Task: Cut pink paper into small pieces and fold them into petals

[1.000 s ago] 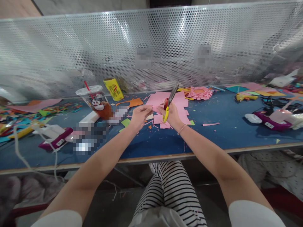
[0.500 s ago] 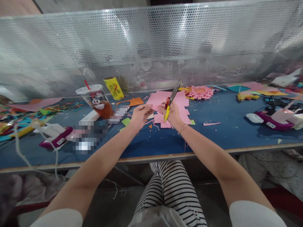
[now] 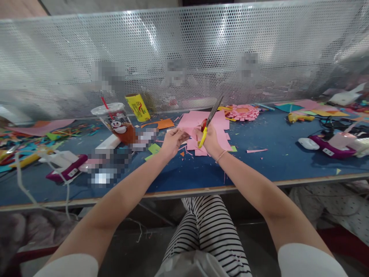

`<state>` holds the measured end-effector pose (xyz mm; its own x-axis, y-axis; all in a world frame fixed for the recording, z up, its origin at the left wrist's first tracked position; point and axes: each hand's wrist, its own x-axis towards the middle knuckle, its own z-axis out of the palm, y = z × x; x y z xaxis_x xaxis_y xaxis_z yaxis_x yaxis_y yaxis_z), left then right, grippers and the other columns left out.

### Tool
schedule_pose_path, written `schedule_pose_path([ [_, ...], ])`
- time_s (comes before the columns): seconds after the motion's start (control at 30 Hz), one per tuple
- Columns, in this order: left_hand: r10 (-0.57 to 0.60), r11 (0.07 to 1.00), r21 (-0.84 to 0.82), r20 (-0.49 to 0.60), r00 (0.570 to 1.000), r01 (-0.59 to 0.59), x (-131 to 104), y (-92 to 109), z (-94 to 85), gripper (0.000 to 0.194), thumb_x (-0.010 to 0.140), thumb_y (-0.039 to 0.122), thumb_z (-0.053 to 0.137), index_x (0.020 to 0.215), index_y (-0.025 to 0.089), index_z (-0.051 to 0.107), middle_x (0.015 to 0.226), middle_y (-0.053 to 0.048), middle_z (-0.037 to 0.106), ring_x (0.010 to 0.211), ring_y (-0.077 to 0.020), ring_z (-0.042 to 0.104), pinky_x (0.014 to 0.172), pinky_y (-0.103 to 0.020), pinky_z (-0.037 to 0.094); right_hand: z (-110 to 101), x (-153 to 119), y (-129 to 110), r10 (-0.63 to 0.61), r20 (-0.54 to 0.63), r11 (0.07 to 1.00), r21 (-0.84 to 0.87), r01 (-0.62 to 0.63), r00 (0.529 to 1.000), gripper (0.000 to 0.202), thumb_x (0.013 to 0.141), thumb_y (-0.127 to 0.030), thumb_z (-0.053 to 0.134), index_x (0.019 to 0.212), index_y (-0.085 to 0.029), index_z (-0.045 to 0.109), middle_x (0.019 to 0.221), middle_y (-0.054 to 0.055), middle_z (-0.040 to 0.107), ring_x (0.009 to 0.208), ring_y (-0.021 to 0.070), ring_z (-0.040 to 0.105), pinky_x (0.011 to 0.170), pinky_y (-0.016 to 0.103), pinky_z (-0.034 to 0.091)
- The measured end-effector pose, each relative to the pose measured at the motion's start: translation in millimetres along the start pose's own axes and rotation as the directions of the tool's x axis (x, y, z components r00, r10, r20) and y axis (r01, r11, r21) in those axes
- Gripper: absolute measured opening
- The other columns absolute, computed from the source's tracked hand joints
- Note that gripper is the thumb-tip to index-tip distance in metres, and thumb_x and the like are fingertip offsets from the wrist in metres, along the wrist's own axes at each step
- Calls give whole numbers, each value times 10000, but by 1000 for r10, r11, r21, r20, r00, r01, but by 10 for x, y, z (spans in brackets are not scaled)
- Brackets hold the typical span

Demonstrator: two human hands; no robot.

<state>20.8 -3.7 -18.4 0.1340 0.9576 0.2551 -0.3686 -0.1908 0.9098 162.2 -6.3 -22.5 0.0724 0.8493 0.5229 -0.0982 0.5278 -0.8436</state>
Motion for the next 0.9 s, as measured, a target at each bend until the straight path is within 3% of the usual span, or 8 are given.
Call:
schedule_pose_path([
  [0.1, -26, 996, 85, 5, 1000, 25, -17, -20, 20, 303, 595, 398, 709, 648, 125, 590, 609, -12, 605, 593, -101, 590, 711, -305, 509, 21, 3, 52, -21, -40, 999, 35, 23, 999, 396, 616, -429, 670, 705, -220, 346, 633, -54, 375, 558, 83, 398, 524, 242, 390],
  [0.4, 126, 963, 247, -56, 990, -109, 4, -36, 16, 246, 605, 350, 702, 688, 127, 638, 591, -2, 604, 545, -89, 559, 626, -262, 499, 87, -43, -2, 10, 2, 994, 109, -10, 1000, 396, 639, -442, 652, 662, -214, 330, 629, -45, 355, 558, 87, 391, 526, 251, 395],
  [0.5, 62, 984, 172, -60, 996, -51, -26, -77, 49, 277, 581, 352, 721, 606, 130, 557, 532, 25, 549, 524, -75, 545, 626, -254, 499, 92, -51, -2, 45, -25, 995, 95, -43, 999, 416, 629, -475, 649, 667, -219, 323, 617, -43, 371, 562, 96, 406, 510, 253, 401],
  [0.63, -95, 988, 125, 44, 994, 89, -90, -111, 115, 337, 583, 390, 717, 604, 137, 494, 543, 10, 565, 540, -98, 578, 620, -275, 503, 101, -47, 13, 26, -81, 996, 87, -19, 996, 415, 637, -462, 648, 657, -218, 313, 597, -48, 372, 546, 89, 399, 500, 247, 395],
  [0.9, -27, 977, 213, 37, 999, 18, -55, -148, 91, 294, 541, 318, 742, 583, 140, 512, 550, 22, 556, 537, -90, 560, 636, -274, 482, 103, -40, 22, 20, -101, 994, 110, -9, 995, 413, 635, -455, 649, 655, -220, 310, 587, -51, 351, 529, 88, 374, 490, 248, 373],
])
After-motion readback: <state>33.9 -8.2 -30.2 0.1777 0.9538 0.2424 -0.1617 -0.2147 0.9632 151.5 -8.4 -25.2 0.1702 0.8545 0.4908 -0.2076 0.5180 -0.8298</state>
